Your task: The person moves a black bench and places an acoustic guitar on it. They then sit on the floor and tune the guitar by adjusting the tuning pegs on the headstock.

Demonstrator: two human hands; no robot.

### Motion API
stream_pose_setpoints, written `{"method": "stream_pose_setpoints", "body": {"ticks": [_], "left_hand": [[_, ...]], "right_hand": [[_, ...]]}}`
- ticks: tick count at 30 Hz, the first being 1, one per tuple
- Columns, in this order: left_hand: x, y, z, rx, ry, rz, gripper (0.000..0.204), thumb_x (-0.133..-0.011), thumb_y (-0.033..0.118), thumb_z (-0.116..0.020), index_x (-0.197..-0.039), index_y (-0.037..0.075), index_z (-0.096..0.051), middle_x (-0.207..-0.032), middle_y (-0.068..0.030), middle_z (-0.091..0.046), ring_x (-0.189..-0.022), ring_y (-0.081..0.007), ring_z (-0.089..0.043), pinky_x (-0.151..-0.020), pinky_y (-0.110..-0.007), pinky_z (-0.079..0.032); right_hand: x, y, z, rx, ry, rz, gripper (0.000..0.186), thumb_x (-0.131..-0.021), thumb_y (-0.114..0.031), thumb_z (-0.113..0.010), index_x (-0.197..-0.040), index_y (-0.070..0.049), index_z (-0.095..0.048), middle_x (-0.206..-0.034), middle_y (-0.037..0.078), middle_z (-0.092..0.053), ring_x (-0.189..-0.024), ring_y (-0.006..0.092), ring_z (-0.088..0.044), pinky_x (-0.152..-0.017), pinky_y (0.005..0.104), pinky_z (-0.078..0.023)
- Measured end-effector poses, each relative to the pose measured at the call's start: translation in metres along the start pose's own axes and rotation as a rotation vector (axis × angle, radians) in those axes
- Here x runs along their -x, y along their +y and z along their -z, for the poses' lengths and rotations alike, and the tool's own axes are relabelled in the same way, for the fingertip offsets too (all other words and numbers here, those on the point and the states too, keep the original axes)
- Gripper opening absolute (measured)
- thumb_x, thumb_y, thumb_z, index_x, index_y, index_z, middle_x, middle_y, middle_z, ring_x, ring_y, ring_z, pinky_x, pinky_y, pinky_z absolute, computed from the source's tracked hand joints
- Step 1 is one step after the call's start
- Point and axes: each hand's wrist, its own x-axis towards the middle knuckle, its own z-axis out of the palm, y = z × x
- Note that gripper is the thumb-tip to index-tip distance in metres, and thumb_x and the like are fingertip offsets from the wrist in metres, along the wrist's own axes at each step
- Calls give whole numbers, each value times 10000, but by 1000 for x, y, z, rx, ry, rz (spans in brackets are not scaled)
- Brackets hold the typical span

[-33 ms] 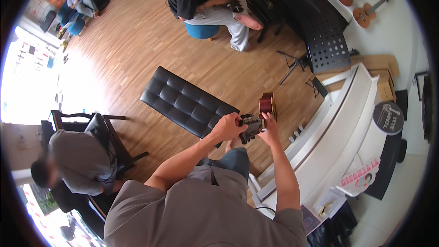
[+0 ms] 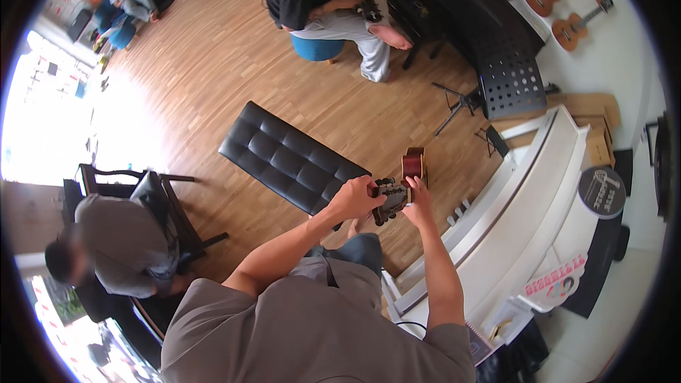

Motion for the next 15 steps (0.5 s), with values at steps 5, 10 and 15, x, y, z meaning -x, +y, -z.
{"method": "stream_pose_setpoints", "body": {"ticks": [5, 10, 15], "left_hand": [[-8, 29, -3, 7, 33, -12, 448, -839, 360, -814, -1072, -8, -709, -891, -128, -742, -831, -272, -722, -765, -371, -567], [-16, 58, -8, 126, 45, -55, 485, -947, 463, -743, -1127, 14, -720, -933, -136, -758, -863, -241, -738, -764, -358, -569], [-6, 7, 13, 170, 147, 27, 462, -1010, 505, -658, -1126, 66, -744, -908, -98, -769, -867, -198, -746, -781, -349, -565]], "right_hand": [[-21, 43, -9, -232, -40, -40, 414, -712, -42, -779, -1108, -37, -656, -1211, 222, -673, -1148, 438, -630, -993, 471, -506], [-32, 81, -2, -275, -55, -162, 361, -769, -70, -763, -1102, -26, -633, -1119, 204, -676, -1080, 436, -629, -949, 469, -501], [-45, 94, -4, -214, 113, -123, 394, -843, -133, -756, -1193, -29, -606, -1114, 210, -667, -1077, 448, -620, -949, 497, -490]]}}
